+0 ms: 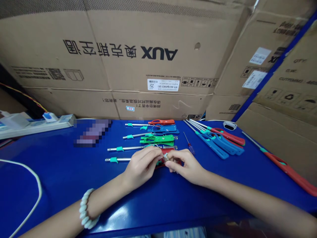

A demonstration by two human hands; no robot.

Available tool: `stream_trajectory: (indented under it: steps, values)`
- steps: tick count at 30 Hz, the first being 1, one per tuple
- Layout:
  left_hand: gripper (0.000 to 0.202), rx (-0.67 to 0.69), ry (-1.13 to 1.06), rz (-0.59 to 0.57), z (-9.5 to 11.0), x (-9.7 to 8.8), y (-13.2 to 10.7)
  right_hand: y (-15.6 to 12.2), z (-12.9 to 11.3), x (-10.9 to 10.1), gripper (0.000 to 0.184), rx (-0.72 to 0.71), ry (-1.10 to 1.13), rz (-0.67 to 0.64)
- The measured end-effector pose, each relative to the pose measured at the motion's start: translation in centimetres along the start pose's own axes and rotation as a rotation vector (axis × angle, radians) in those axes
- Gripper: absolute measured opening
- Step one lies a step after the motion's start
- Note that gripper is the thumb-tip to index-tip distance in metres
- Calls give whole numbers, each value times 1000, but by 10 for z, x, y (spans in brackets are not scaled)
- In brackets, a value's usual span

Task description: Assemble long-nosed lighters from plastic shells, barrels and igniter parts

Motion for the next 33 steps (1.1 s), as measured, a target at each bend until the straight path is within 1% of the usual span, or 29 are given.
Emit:
stream_trajectory:
  steps: [3, 7, 13, 17, 23, 26, 29, 31, 33]
  values:
    - [13, 24, 37, 28, 2, -1, 0, -1, 0, 2, 29, 28, 47, -3]
    - [13, 26, 49, 35, 3, -1, 0, -1, 0, 4, 26, 41, 92, -4]
    - [13, 15, 29, 42, 4, 0, 2, -3, 3, 3, 24, 44, 66, 0]
    - [13, -17, 21, 52, 3, 1, 1, -3, 4, 5, 24, 47, 82, -4]
    - [11, -125, -66, 40, -8, 3, 1, 0, 9, 5, 27, 103, 131, -5]
    - [9, -247, -83, 22, -22, 1, 2, 3, 15, -1, 28, 125, 126, 13]
    - [17, -361, -102, 27, -36, -5, 2, 5, 19, -12, 30, 118, 64, 64]
    - [12, -376, -100, 12, -40, -7, 3, 7, 22, -18, 30, 113, 23, 83]
    - [5, -359, -94, -40, -41, -4, 4, 8, 23, -22, 29, 102, -22, 85]
Point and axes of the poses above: each hand's wrist, its own y-axis towards the middle knuckle, its own x-axis out of the palm, z = x × y, the point moved 7 cm from there along y, towards the middle knuckle, and after that the axes turned 4 degrees about x, right-handed, at the moved point
